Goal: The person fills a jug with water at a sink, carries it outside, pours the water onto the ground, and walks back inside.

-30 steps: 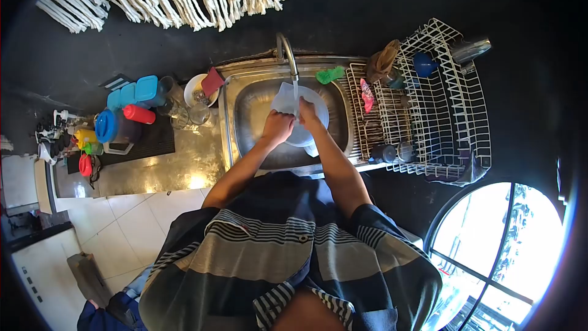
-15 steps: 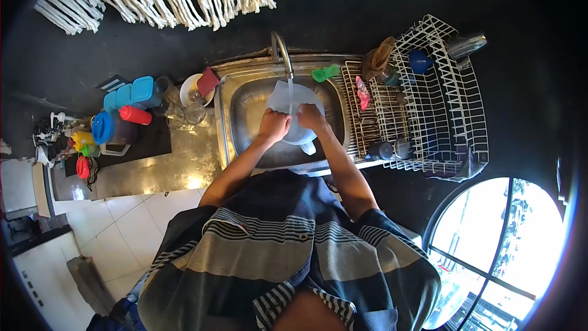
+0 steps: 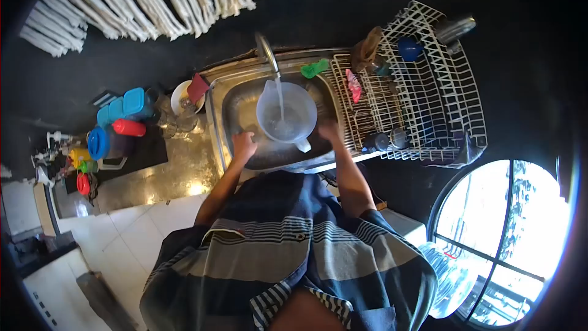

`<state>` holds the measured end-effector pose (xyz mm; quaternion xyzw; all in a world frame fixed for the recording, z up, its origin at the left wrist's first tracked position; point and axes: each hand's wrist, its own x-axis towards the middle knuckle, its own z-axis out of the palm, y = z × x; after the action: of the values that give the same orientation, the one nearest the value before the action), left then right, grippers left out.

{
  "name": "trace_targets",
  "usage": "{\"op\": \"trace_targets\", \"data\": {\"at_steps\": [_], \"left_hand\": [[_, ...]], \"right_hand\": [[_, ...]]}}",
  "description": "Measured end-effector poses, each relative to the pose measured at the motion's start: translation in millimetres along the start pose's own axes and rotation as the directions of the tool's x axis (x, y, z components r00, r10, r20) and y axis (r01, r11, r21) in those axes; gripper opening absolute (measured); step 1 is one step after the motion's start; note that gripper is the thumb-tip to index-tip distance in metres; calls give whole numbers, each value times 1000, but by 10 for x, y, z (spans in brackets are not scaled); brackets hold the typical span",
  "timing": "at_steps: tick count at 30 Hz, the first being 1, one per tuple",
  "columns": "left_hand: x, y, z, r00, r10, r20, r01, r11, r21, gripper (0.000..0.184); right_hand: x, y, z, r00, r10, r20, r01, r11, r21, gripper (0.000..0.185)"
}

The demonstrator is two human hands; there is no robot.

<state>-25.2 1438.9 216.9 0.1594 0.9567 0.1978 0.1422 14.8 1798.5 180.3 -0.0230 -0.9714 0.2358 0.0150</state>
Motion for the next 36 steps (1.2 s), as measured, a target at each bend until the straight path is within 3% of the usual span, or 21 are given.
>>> {"op": "trace_targets", "data": {"at_steps": [1, 2, 3, 4, 5, 6, 7, 9, 10, 11, 12, 13, 14, 15, 16, 18, 21, 26, 35, 36], "left_hand": [[-62, 205, -270, 980, 98, -171, -133, 970, -202, 33], [-18, 285, -394, 923, 158, -350, -290, 884, -366, 37], [-2, 339, -538, 958, 82, -275, -203, 871, -447, 42], [-3, 342, -684, 987, 48, -150, -121, 844, -522, 42], [-32, 431, -966, 1000, 14, -13, -19, 811, -585, 41], [113, 200, -722, 997, 69, 17, -25, 558, -829, 40], [60, 290, -954, 980, 68, 189, 185, 62, -981, 40], [201, 130, -648, 993, -103, 58, 90, 347, -934, 40], [320, 14, -346, 979, -151, -136, 1, 673, -739, 38], [326, 73, -360, 981, -141, -136, -5, 676, -737, 38], [316, 179, -389, 984, -169, -55, 50, 562, -825, 39], [318, 273, -407, 982, -186, 29, 109, 436, -893, 39], [344, 316, -359, 990, -102, -94, -22, 556, -831, 41], [377, 299, -306, 995, -68, -71, -9, 659, -752, 40], [406, 276, -257, 998, -37, -44, -1, 752, -659, 40], [396, 248, -166, 996, -65, -66, 14, 809, -587, 39], [421, 215, -115, 994, -25, -109, -52, 756, -653, 39], [356, 241, -208, 999, -32, 29, 40, 455, -890, 45], [350, 202, -202, 990, -47, 131, 137, 502, -854, 54], [366, 164, -151, 989, -50, 136, 143, 498, -855, 54]], "right_hand": [[-75, -181, -82, 966, 254, 41, -255, 920, 297, 25], [-109, -382, -127, 875, 461, 150, -460, 692, 557, 24], [-124, -449, -133, 741, 590, 321, -592, 348, 727, 23], [-152, -375, -128, 725, 573, 382, -621, 305, 722, 27], [-261, -397, -274, 804, 458, 380, -512, 208, 834, 30], [-324, -540, -521, 875, 341, 343, -392, 84, 916, 33], [-289, -654, -708, 872, 287, 396, -393, -72, 917, 38], [-279, -624, -564, 894, 345, 285, -323, 54, 945, 44], [-320, -435, -281, 932, 298, 206, -256, 138, 957, 53], [-220, -646, -381, 854, 416, 313, -415, 181, 892, 50], [-78, -990, -525, 748, 530, 398, -566, 198, 800, 47], [-109, -1143, -514, 802, 500, 325, -473, 200, 858, 55], [-66, -1174, -330, 809, 570, 142, -453, 451, 769, 55], [-28, -1243, -194, 810, 584, -53, -438, 663, 607, 56], [-119, -1308, -68, 836, 483, -261, -316, 812, 492, 53], [-177, -1372, -25, 844, 495, -207, -362, 810, 461, 57], [-171, -1382, -103, 837, 513, -192, -385, 800, 459, 49], [-170, -1459, -128, 816, 549, -184, -428, 786, 447, 43], [-170, -1515, -174, 786, 604, -130, -501, 747, 437, 51], [-172, -1495, -136, 793, 579, -189, -464, 775, 429, 51]]}}
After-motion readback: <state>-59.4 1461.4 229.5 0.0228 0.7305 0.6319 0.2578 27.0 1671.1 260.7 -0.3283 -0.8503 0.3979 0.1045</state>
